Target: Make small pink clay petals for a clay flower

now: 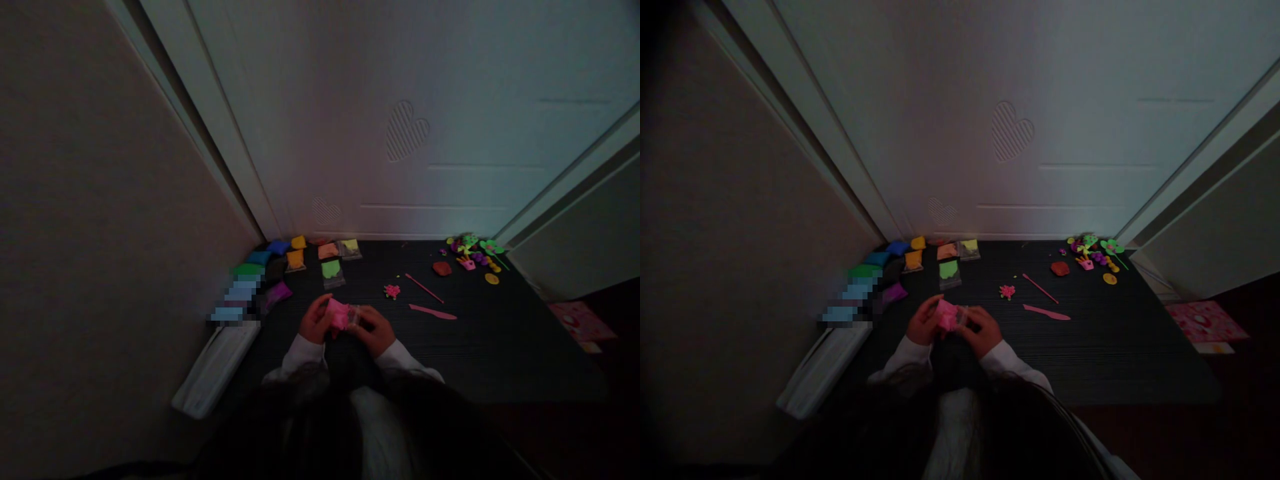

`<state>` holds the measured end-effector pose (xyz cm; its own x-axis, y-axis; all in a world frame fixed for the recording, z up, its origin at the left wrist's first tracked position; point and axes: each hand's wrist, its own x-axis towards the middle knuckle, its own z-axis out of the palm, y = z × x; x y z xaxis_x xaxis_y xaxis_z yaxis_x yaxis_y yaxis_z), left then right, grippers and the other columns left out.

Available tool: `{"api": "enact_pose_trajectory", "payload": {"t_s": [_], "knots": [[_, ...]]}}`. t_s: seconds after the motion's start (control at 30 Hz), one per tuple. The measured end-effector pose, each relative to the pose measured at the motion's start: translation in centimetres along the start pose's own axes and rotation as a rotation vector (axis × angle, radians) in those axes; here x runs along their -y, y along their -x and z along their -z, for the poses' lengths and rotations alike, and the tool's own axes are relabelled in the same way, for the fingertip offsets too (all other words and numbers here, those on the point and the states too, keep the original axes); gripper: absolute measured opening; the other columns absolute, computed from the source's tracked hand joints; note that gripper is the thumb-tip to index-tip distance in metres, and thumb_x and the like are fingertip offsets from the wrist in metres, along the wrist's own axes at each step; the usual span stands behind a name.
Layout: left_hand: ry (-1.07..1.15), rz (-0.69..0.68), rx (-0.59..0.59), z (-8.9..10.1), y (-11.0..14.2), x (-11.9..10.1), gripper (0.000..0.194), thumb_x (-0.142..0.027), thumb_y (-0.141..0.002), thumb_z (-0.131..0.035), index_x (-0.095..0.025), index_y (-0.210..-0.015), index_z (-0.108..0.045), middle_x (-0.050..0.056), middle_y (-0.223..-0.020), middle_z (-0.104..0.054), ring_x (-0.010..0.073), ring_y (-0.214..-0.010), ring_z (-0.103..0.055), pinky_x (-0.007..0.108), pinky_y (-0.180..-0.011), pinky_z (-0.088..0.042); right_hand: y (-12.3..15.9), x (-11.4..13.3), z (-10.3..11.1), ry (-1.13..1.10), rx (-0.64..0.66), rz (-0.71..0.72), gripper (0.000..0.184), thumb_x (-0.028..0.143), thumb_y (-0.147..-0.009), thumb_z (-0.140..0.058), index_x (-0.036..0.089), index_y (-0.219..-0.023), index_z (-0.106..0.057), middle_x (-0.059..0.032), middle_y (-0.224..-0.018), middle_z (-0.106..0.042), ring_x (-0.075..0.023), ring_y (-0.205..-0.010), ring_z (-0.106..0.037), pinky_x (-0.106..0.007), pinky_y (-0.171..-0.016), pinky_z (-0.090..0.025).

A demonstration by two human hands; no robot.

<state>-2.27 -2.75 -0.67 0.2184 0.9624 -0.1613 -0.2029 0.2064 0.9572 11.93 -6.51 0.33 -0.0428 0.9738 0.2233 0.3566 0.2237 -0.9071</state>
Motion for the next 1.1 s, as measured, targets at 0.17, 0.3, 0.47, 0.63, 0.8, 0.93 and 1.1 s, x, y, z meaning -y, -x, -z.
{"api": "enact_pose_trajectory", "payload": {"t_s": [0.17,0.3,0.47,0.63,0.8,0.93,1.1], "knots": [[-0.266,-0.145,-0.064,-0.4,0.2,-0.1,0.035,-0.024,-0.064,-0.047,-0.014,-0.097,-0.043,0.001,-0.07,-0.054,0.0056,-0.047,-0.046,0.018,-0.042,-0.038,0.0,0.1,0.1,-0.04,0.049,-0.002,0.032,0.025,-0.068,-0.049,0.022,-0.1,-0.05,-0.0038,-0.099,-0.052,-0.0156,-0.089,-0.047,-0.029,-0.075,-0.039],[-0.405,-0.237,-0.024,0.0,-0.2,0.1,0.024,-0.023,-0.063,-0.047,-0.013,-0.085,-0.051,0.004,-0.083,-0.053,0.0121,-0.072,-0.05,0.023,-0.062,-0.041,-0.1,-0.2,0.4,-0.104,0.068,-0.068,0.027,0.024,-0.073,-0.042,0.021,-0.098,-0.052,-0.003,-0.094,-0.055,-0.0142,-0.086,-0.049,-0.028,-0.076,-0.038],[-0.326,-0.054,0.119,0.5,-0.5,0.1,0.03,-0.027,-0.065,-0.048,-0.013,-0.091,-0.047,0.003,-0.078,-0.053,0.005,-0.045,-0.045,0.018,-0.041,-0.039,-0.2,-0.5,0.7,-0.008,0.048,-0.077,0.027,0.027,-0.068,-0.049,0.021,-0.094,-0.054,-0.0026,-0.085,-0.057,-0.0139,-0.077,-0.051,-0.026,-0.07,-0.039],[-0.212,0.068,0.157,0.4,-0.5,-0.2,0.034,-0.03,-0.063,-0.051,-0.012,-0.091,-0.046,0.003,-0.072,-0.055,0.0061,-0.043,-0.047,0.018,-0.037,-0.04,-0.3,-0.3,0.6,0.102,0.076,-0.056,0.027,0.028,-0.069,-0.048,0.022,-0.094,-0.053,-0.0017,-0.079,-0.056,-0.0116,-0.067,-0.049,-0.023,-0.06,-0.039],[-0.124,0.135,0.18,0.6,-0.9,-0.3,0.038,-0.033,-0.06,-0.054,-0.012,-0.091,-0.046,0.002,-0.066,-0.055,0.0065,-0.039,-0.047,0.019,-0.033,-0.039,-0.5,-0.3,0.4,0.157,0.097,-0.026,0.026,0.033,-0.069,-0.047,0.021,-0.091,-0.054,-0.0009,-0.073,-0.055,-0.0104,-0.062,-0.047,-0.022,-0.056,-0.037],[-0.132,0.14,0.202,0.7,-1.1,-0.3,0.039,-0.034,-0.06,-0.053,-0.011,-0.091,-0.046,0.0,-0.06,-0.055,0.0052,-0.035,-0.045,0.017,-0.032,-0.037,-0.6,-0.5,0.2,0.249,0.107,0.004,0.018,0.031,-0.068,-0.048,0.019,-0.077,-0.057,-0.0014,-0.067,-0.055,-0.0115,-0.062,-0.046,-0.023,-0.057,-0.036],[-0.138,0.122,0.187,0.5,-1.1,-0.4,0.037,-0.033,-0.061,-0.052,-0.011,-0.09,-0.047,-0.001,-0.056,-0.054,0.0039,-0.032,-0.042,0.016,-0.029,-0.032,-0.8,-0.2,0.4,0.204,0.138,0.022,0.013,0.028,-0.068,-0.048,0.018,-0.07,-0.056,-0.001,-0.065,-0.054,-0.0115,-0.064,-0.047,-0.023,-0.06,-0.036]]}}
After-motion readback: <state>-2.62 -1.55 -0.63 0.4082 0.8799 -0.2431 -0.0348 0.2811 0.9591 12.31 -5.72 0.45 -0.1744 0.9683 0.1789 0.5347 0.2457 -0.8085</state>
